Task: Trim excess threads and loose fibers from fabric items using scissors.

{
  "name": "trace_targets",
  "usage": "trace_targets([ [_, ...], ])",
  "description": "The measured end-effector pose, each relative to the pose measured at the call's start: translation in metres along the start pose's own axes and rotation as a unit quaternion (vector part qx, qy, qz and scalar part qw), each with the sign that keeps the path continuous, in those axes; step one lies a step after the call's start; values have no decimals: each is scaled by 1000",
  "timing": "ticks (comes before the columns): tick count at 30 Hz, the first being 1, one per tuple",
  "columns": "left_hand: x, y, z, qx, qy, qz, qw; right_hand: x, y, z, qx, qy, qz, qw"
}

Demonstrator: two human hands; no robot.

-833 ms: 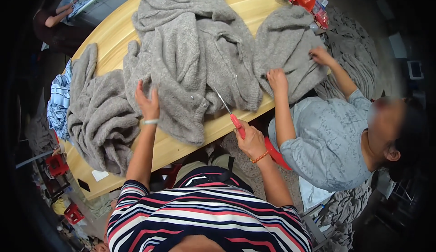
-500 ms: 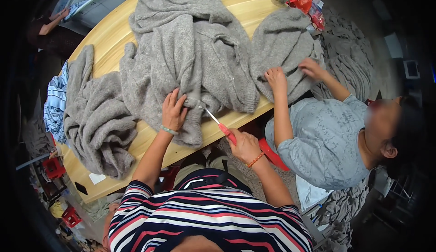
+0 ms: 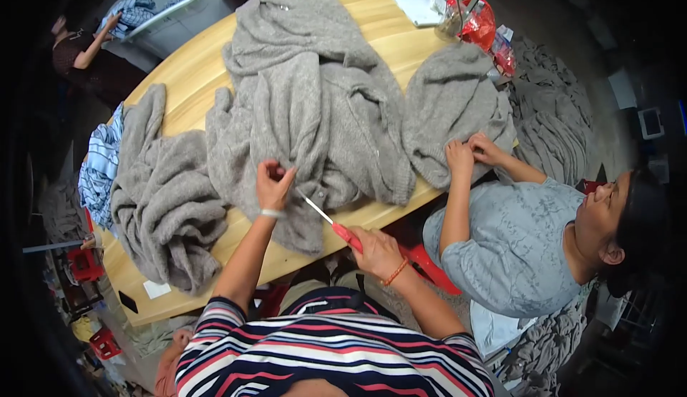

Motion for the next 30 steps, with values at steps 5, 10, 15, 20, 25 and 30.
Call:
trace_targets([
  [5, -37, -21, 2, 30, -42, 40, 998, -16, -10, -15, 6, -11, 0, 1000],
  [10, -59, -5, -1, 30, 408, -179, 895, -17, -16, -14, -12, 26, 8, 1000],
  [15, -54, 4, -14, 28, 486, -174, 856, -33, -14, -18, -86, 75, -12, 993],
  [20, -64, 14, 1, 33, 475, -161, 865, -46, -25, -26, -21, 36, -13, 999],
  [25, -65, 14, 1, 70, 468, -174, 864, -38, -23, -18, -91, 99, -4, 991],
  [30, -74, 11, -19, 74, 234, -52, 968, -30, -11, -13, -59, 67, -31, 996],
])
Point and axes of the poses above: each hand's wrist, its own y-axis away from the middle knuckle, its own z-axis out of the palm, x = y × z, the point moved 4 cm from there along -y, towards the middle knuckle, and after that the axes turned 15 degrees about z, right-handed, at the moved point
